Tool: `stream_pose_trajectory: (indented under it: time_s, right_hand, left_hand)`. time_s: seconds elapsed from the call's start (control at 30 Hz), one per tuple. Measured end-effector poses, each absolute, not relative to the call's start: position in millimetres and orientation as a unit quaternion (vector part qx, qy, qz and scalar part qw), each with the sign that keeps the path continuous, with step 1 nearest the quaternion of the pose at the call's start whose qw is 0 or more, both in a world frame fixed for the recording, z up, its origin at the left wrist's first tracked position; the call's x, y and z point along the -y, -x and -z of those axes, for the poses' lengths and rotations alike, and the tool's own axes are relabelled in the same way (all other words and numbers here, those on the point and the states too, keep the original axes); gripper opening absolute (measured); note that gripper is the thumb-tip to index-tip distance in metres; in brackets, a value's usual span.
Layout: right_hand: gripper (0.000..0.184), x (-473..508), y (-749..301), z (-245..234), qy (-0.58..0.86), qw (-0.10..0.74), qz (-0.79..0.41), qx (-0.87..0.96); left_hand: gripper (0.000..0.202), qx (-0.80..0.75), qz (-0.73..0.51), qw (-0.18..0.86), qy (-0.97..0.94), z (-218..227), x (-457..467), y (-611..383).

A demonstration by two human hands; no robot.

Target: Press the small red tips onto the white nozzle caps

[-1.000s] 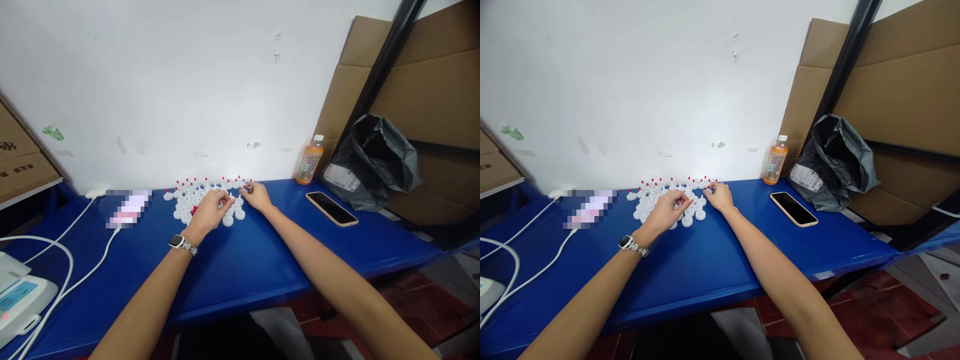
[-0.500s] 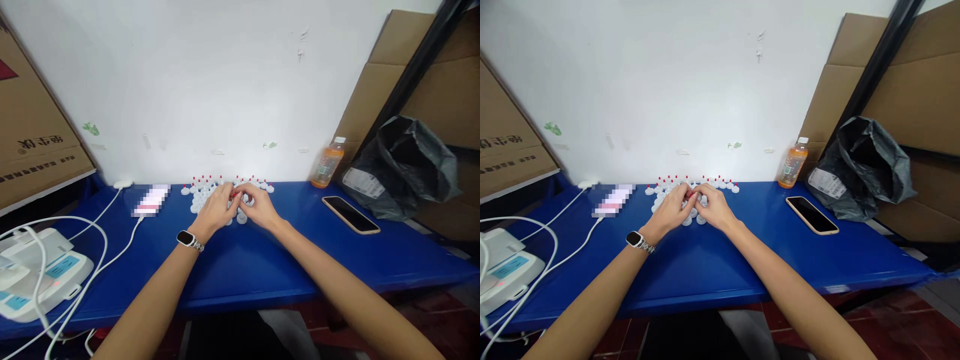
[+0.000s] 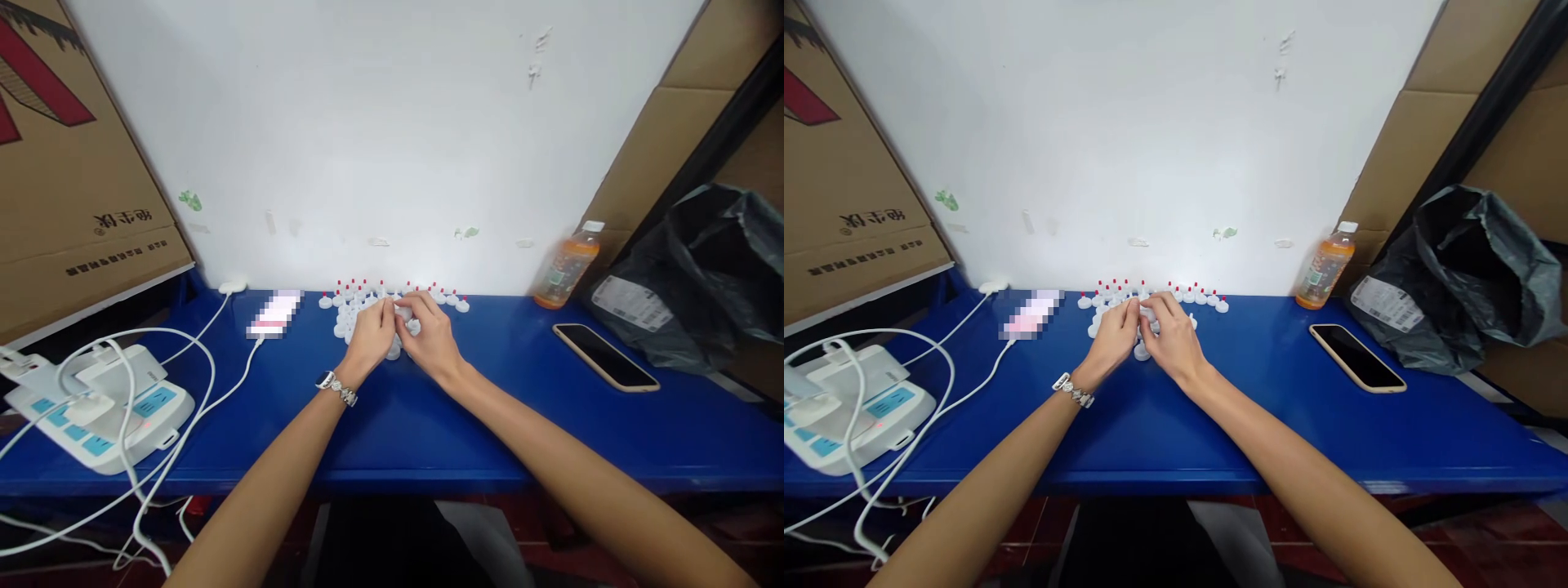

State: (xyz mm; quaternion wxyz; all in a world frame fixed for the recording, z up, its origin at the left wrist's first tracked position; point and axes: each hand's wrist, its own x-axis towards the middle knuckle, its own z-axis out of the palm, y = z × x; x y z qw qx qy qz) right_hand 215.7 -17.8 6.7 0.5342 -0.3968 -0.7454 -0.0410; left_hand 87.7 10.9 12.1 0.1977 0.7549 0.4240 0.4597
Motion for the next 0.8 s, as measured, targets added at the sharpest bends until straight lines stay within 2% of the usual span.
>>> stream_pose_trajectory:
  time_s: [0.17, 0.27, 0.4, 0.47, 0.67, 0.8]
  right_hand:
    - [0.018, 13, -232, -1, 0.462, 0.521, 0.048, 0.716]
    - [0.014, 10, -240, 2, 0.493, 0.534, 0.013, 0.687]
    - [0.016, 7, -235, 5, 0.513, 0.54, -0.064, 0.664]
    - [0.019, 6, -233, 6, 0.514, 0.531, -0.097, 0.667]
    - [0.022, 4, -242, 4, 0.523, 0.508, -0.06, 0.681]
    - [0.023, -2, -261, -3, 0.541, 0.523, -0.068, 0.655]
  left_hand:
    - [0.046, -0.507, -0.509, 0.263, -0.644, -19, -21, -75]
    - [0.043, -0.472, -0.491, 0.219, -0.699, -19, -28, -59]
    - [0.02, -0.411, -0.389, 0.108, -0.817, -12, -36, -45]
    - [0.016, -0.407, -0.361, 0.087, -0.835, -8, -39, -41]
    - [0.028, -0.438, -0.296, 0.062, -0.847, -8, -44, -32]
    - [0.033, -0.433, -0.3, 0.055, -0.848, -11, -41, -38]
